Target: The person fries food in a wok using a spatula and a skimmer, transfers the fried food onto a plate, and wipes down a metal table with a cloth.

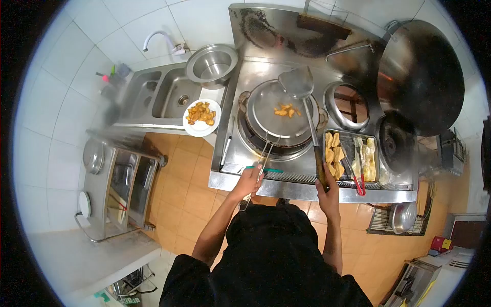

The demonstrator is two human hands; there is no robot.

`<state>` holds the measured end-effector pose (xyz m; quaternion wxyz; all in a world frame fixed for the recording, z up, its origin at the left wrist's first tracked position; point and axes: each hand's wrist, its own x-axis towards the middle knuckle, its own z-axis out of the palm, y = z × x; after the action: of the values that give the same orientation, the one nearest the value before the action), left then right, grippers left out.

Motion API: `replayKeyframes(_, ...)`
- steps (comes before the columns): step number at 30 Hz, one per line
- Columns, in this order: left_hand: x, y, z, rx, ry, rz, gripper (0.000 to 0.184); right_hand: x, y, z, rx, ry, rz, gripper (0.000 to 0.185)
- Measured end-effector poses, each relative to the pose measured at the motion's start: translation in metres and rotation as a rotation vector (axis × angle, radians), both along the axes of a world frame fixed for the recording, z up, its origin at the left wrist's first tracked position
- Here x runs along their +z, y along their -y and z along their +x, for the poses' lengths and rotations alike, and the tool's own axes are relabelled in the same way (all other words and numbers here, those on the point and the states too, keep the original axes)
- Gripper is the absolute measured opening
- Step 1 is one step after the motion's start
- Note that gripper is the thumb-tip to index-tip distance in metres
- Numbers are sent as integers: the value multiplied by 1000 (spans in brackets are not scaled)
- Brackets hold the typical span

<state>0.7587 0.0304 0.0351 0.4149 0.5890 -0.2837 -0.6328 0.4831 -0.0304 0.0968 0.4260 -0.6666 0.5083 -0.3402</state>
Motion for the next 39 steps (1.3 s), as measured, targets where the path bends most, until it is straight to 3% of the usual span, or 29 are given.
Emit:
replayKeyframes(5,2,-3,1,-2,18,11,51,2,-2,-1,6,-12,0,55)
replayKeyframes(10,-6,1,-2,68,-111,43,53,0,-7,-2,-4,48,179,55)
replayKeyframes(14,-5,-2,6,3,-40,9,51,-1,-7,2,8,-9,15,55)
replayKeyframes(17,-4,4,2,72,-132,9,53,-10,-11,-4,19,21,88,55)
replayKeyframes(20,-10,3,9,30,-64,24,53,15,-15,8,-17,-15,221,55)
replayKeyframes(25,-3,2,9,23,-124,34,53,-1,-26,10,-29,-29,157,55)
replayKeyframes(33,-9,-1,20,-82,-1,-47,52,0,-45,26,-79,-38,198,57)
replayKeyframes(39,-1,1,32,-83,-115,-34,52,1,-67,42,-164,-18,276,56)
